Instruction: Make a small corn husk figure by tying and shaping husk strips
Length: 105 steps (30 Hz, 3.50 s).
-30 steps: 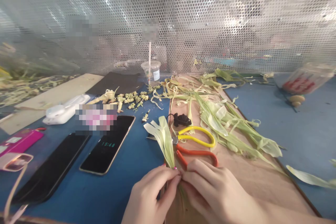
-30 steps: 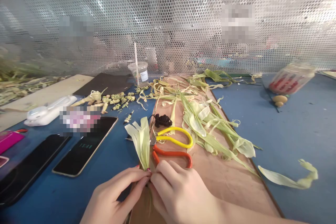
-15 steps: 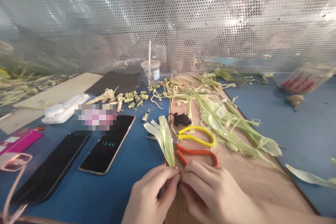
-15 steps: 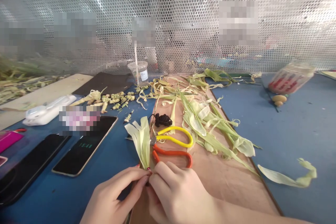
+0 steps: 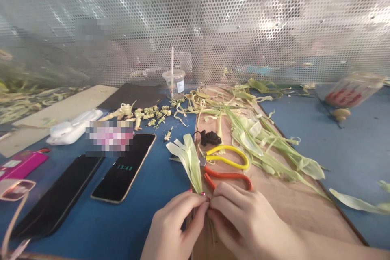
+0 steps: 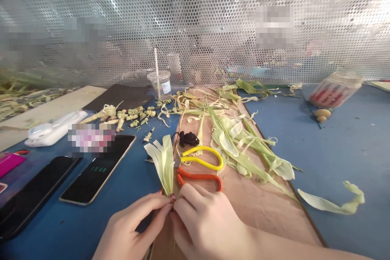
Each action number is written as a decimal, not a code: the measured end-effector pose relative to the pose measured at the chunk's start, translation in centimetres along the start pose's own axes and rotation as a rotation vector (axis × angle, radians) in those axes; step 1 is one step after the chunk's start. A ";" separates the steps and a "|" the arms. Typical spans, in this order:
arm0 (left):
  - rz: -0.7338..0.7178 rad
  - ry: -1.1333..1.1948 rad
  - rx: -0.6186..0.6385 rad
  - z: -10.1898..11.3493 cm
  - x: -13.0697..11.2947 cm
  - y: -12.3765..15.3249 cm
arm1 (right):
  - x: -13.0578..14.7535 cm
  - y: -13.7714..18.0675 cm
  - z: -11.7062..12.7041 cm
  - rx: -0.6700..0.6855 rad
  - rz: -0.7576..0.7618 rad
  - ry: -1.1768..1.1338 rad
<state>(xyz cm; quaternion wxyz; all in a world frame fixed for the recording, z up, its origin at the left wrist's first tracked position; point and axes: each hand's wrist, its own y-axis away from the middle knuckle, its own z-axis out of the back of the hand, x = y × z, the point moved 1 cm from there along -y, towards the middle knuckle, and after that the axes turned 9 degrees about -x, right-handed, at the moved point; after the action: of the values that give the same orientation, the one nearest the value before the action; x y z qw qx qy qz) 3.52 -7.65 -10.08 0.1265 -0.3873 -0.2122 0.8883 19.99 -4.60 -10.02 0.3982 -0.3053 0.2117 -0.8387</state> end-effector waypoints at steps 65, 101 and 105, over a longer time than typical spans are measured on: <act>0.049 -0.018 -0.048 0.0 -0.6 -0.3 | -0.4 -1.4 1.2 0.204 -0.454 -0.231; 0.011 0.037 -0.037 0.0 -0.1 0.0 | -0.9 -0.7 -0.7 0.083 0.112 0.182; -0.037 0.049 -0.036 -0.2 0.1 0.1 | -0.9 -0.7 -0.8 0.084 0.124 0.142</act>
<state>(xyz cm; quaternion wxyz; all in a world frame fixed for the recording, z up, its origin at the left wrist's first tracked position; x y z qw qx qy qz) 3.57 -7.64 -10.28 0.1410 -0.4073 -0.2318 0.8721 19.51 -3.35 -10.46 0.4458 -0.2146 0.2225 -0.8401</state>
